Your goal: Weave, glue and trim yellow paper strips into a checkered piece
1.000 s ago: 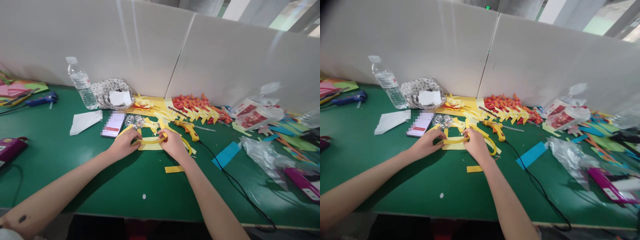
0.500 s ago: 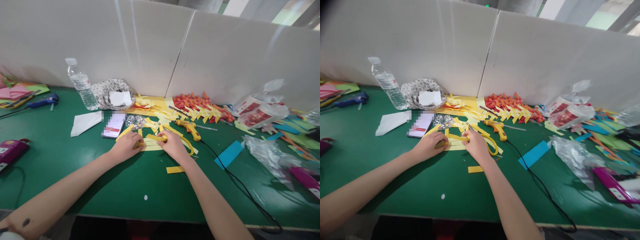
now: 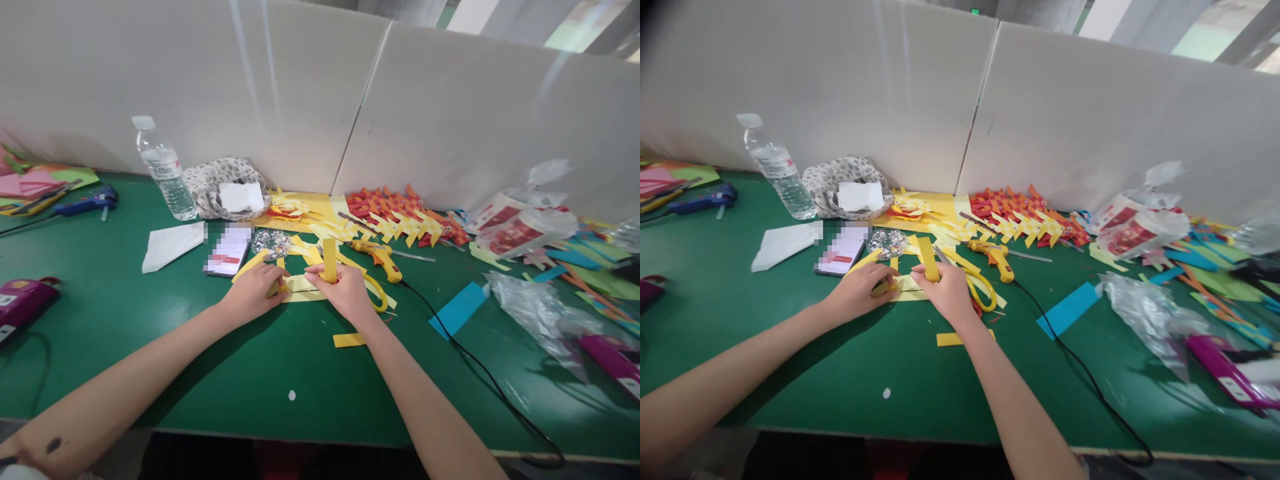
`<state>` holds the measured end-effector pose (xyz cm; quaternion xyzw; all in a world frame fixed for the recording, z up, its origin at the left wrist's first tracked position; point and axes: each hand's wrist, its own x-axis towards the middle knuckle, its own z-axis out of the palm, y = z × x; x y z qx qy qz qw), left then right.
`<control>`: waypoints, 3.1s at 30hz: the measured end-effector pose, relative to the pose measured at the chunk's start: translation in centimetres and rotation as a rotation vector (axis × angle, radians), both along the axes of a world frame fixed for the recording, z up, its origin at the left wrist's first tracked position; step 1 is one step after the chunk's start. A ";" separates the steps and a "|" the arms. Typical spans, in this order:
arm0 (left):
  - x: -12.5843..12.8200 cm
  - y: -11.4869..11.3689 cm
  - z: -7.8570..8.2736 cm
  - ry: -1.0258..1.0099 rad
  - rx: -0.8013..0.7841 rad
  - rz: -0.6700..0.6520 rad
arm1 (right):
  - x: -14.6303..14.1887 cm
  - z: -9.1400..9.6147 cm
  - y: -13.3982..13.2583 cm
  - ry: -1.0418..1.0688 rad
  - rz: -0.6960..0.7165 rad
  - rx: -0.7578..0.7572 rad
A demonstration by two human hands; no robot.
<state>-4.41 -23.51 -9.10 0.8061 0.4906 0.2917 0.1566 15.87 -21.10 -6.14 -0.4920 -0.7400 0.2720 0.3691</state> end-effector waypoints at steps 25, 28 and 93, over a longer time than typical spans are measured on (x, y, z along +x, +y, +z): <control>0.5 -0.4 0.6 0.166 0.063 0.087 | -2.6 -1.6 -1.0 0.330 0.111 -0.397; 0.5 -0.4 0.6 0.165 0.065 0.073 | -2.6 -1.6 -1.1 0.251 0.063 -0.355; -0.2 -0.1 0.7 0.115 0.050 0.005 | -1.8 -0.5 -1.7 0.224 -0.018 -0.280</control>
